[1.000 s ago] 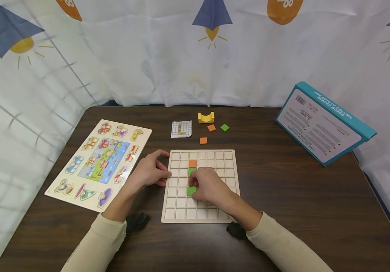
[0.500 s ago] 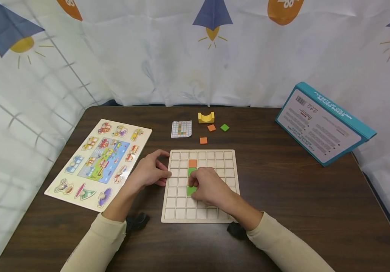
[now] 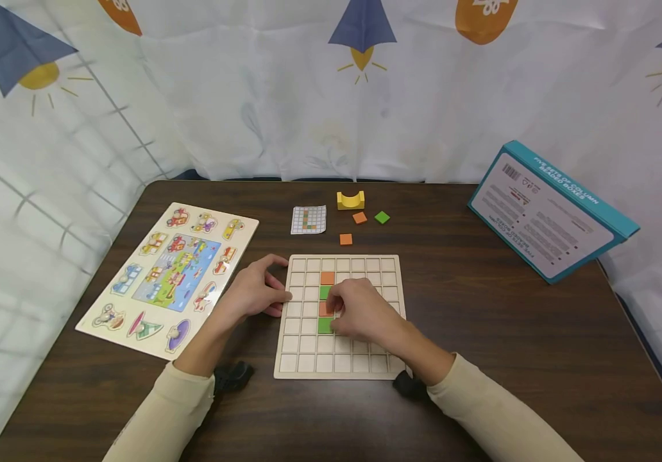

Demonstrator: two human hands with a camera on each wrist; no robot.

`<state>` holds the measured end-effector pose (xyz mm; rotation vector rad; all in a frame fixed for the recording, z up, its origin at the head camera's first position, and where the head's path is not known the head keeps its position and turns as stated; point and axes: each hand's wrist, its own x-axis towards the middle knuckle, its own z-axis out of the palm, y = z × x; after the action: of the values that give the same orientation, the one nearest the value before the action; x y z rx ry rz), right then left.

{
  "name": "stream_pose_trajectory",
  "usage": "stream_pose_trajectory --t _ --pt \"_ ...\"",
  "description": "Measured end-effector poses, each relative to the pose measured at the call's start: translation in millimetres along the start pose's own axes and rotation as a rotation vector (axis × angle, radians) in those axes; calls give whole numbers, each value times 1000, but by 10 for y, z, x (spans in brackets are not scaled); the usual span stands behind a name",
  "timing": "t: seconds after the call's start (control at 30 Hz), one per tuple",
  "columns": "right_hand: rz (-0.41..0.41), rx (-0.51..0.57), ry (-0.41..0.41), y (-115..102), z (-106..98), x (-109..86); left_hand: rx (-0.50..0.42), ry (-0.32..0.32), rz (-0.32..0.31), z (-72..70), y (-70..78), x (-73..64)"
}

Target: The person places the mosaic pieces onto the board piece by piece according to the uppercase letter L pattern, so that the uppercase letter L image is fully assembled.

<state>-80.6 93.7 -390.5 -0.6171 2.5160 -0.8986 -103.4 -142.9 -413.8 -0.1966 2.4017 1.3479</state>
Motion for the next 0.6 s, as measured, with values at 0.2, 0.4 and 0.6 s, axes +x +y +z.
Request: stream_pose_trajectory --t 0.2,0.4,0.6 --pt "-14 -26 37 41 -156 -8 11 3 -1 2 10 -6" --pt "-1 -45 52 95 -336 46 10 4 2 2 17 -11" --pt "44 -13 59 208 -447 181 18 7 -5 7 20 -8"
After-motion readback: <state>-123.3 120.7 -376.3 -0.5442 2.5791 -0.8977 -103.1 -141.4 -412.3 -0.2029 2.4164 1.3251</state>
